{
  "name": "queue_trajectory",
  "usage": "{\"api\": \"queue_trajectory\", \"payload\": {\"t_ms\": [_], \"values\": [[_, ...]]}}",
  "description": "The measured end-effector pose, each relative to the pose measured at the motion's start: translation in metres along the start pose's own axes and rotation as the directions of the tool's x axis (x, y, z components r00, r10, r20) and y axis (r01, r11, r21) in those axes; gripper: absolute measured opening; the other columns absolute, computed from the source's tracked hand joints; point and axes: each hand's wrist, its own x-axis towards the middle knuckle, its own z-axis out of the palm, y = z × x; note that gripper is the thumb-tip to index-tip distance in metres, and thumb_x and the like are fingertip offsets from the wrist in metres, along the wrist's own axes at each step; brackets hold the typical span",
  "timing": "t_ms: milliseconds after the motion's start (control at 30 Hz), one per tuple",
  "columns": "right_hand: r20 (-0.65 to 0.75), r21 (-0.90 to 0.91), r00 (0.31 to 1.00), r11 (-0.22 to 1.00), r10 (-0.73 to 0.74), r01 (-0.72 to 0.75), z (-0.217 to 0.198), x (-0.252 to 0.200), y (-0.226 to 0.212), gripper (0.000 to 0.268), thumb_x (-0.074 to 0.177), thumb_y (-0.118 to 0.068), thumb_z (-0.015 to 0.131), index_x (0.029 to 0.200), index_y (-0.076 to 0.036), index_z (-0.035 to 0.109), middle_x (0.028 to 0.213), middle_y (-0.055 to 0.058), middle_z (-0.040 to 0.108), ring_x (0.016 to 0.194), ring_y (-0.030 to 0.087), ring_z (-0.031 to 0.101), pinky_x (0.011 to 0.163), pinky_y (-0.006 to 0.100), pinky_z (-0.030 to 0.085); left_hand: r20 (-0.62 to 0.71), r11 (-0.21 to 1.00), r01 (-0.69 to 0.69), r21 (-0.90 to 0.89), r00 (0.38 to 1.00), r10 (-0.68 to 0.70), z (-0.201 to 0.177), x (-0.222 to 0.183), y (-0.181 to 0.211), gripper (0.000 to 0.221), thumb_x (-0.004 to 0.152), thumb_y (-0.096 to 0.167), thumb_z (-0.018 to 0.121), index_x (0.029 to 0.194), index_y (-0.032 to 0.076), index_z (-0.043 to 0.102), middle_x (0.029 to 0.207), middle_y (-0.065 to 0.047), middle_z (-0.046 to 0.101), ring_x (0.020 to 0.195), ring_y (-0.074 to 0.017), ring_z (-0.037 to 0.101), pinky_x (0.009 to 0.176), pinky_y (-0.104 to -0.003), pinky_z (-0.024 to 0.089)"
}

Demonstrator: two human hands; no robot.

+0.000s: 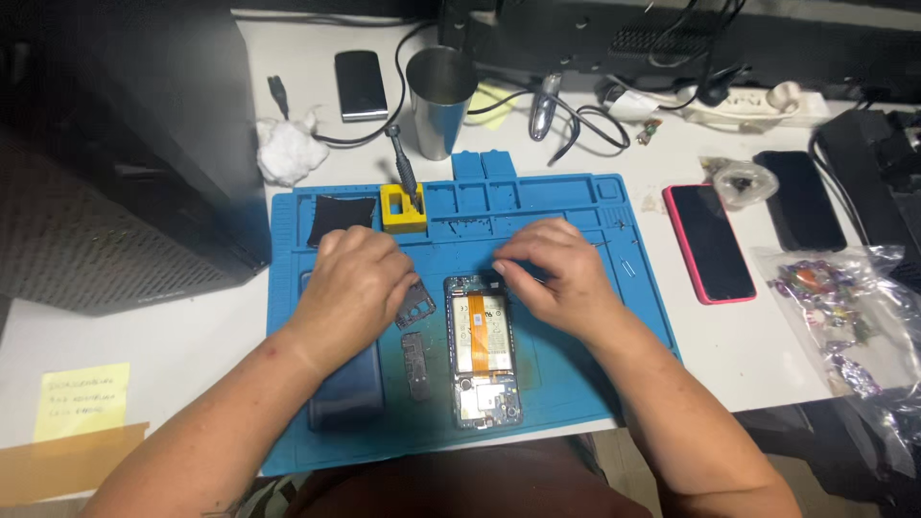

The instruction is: The person uses a screwdriver to remove screws from a disassembled smartphone placed on a blue anti-static mat. They carefully unscrew multiple screws from the phone's internal frame and place them on the mat.

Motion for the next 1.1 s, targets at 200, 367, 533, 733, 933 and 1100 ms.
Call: {"api": "queue_trajectory", "payload": {"t_ms": [200, 367, 533, 733, 933, 1100], "values": [[0.089, -0.094, 0.988, 0.988, 0.128, -0.120, -0.026, 0.005, -0.009, 0.011, 0.089, -0.022, 0.080, 0.097, -0.014, 0.080, 0.087, 0.006, 0.077, 0.090, 0.033, 0.071, 0.087, 0.046, 0.057, -0.029, 0.980, -0.097, -0.174, 0.995, 0.093, -0.013, 0.000, 0.016, 0.014, 0.091, 0.020, 0.074, 0.082, 0.009, 0.073, 0.079, -0.004, 0.064, 0.097, -0.0279, 0.061, 0.091, -0.046, 0.042], [0.203, -0.112, 0.969, 0.986, 0.141, -0.121, -0.025, 0.004, -0.019, 0.013, 0.088, -0.019, 0.078, 0.098, -0.013, 0.082, 0.086, 0.010, 0.074, 0.087, 0.036, 0.069, 0.084, 0.048, 0.056, 0.010, 0.975, -0.064, -0.214, 0.998, 0.068, -0.012, 0.001, 0.018, 0.011, 0.092, 0.018, 0.072, 0.085, 0.010, 0.074, 0.082, -0.004, 0.064, 0.099, -0.0288, 0.062, 0.093, -0.046, 0.042], [0.325, -0.101, 0.933, 0.986, 0.156, -0.129, -0.018, 0.001, -0.022, 0.018, 0.085, -0.019, 0.078, 0.100, -0.009, 0.082, 0.087, 0.014, 0.073, 0.086, 0.037, 0.067, 0.082, 0.048, 0.055, 0.173, 0.982, 0.129, -0.137, 0.979, -0.104, -0.026, 0.005, 0.003, 0.018, 0.091, 0.023, 0.073, 0.104, 0.011, 0.075, 0.093, -0.003, 0.066, 0.103, -0.0236, 0.059, 0.091, -0.040, 0.042], [0.391, -0.113, 0.901, 0.981, 0.190, -0.157, -0.020, 0.007, -0.033, 0.021, 0.086, -0.014, 0.076, 0.103, -0.002, 0.081, 0.089, 0.019, 0.072, 0.088, 0.039, 0.065, 0.082, 0.049, 0.055, 0.313, 0.933, 0.209, -0.293, 0.943, -0.113, -0.061, 0.014, 0.018, 0.020, 0.081, 0.017, 0.080, 0.100, 0.012, 0.079, 0.093, -0.008, 0.072, 0.101, -0.0291, 0.060, 0.092, -0.043, 0.045], [0.379, -0.067, 0.900, 0.976, 0.216, -0.207, -0.019, 0.009, -0.034, 0.022, 0.084, -0.014, 0.078, 0.102, -0.001, 0.080, 0.089, 0.020, 0.072, 0.086, 0.038, 0.066, 0.081, 0.048, 0.055, 0.560, 0.908, 0.109, -0.404, 0.814, 0.151, -0.080, 0.021, 0.036, 0.030, 0.073, 0.012, 0.084, 0.103, 0.013, 0.082, 0.099, -0.009, 0.076, 0.103, -0.0332, 0.059, 0.096, -0.048, 0.046], [0.254, -0.097, 0.953, 0.985, 0.163, -0.143, -0.025, 0.006, -0.024, 0.023, 0.087, -0.024, 0.080, 0.106, -0.010, 0.081, 0.094, 0.012, 0.074, 0.091, 0.034, 0.066, 0.088, 0.046, 0.054, 0.632, 0.926, 0.011, -0.378, 0.734, 0.249, -0.076, 0.017, 0.035, 0.028, 0.076, 0.016, 0.084, 0.103, 0.012, 0.080, 0.099, -0.008, 0.071, 0.101, -0.0297, 0.056, 0.095, -0.046, 0.048]]}}
